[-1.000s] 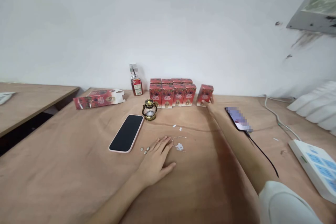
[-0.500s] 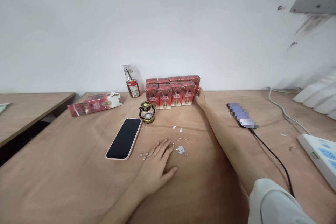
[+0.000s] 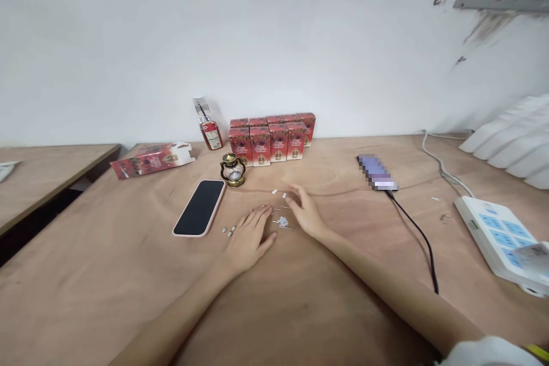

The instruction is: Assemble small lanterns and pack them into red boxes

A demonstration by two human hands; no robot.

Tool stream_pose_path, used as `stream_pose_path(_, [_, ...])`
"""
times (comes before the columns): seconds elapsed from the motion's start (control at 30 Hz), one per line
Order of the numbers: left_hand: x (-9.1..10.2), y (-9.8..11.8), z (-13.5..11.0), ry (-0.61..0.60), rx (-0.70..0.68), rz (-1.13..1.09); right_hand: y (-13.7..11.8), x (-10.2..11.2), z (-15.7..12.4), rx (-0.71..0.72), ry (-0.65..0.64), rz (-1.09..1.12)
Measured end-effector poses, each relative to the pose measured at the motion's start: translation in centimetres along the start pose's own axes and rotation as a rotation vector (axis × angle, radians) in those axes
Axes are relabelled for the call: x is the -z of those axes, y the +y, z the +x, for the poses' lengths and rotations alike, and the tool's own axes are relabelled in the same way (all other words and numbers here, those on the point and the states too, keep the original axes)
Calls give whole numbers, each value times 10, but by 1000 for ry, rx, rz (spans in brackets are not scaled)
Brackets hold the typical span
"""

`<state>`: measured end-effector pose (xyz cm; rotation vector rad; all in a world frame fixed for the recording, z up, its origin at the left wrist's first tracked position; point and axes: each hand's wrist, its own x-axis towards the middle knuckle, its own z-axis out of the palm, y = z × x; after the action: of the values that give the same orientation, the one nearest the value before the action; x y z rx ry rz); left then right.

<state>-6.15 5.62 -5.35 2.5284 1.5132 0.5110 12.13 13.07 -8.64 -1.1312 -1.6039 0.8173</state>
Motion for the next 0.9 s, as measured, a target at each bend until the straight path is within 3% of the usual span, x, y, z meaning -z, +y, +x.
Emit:
stream_pose_path(0.1, [-2, 0, 11, 35, 25, 7, -17, -2, -11, 144, -200, -252])
stream_pose_path(0.17, [-3, -4, 20, 46, 36, 21, -20, -7, -10, 242, -268, -398])
stream_pose_path(0.37, [-9, -24, 51, 104, 73, 44, -10, -36, 13, 320, -231, -547])
stream_pose_path(0.53, [-13, -30, 60, 224, 134, 69, -10, -49, 36, 294, -206, -496])
stream_pose_path(0.6, [-10, -31, 58, 396, 206, 77, -13, -48, 39, 270, -179, -425])
stream_pose_path(0.67, [-4, -36, 55, 642, 393, 73, -15, -45, 39, 248, -114, -310])
stream_pose_path(0.73, [3, -47, 55, 800, 608, 42, -17, -40, 38, 216, -20, -178])
stream_pose_path(0.8, [10, -64, 58, 773, 710, -61, -17, -36, 36, 167, 73, -63])
stream_pose_path(0.9, [16, -92, 70, 640, 681, -267, -16, -33, 34, 105, 159, 30])
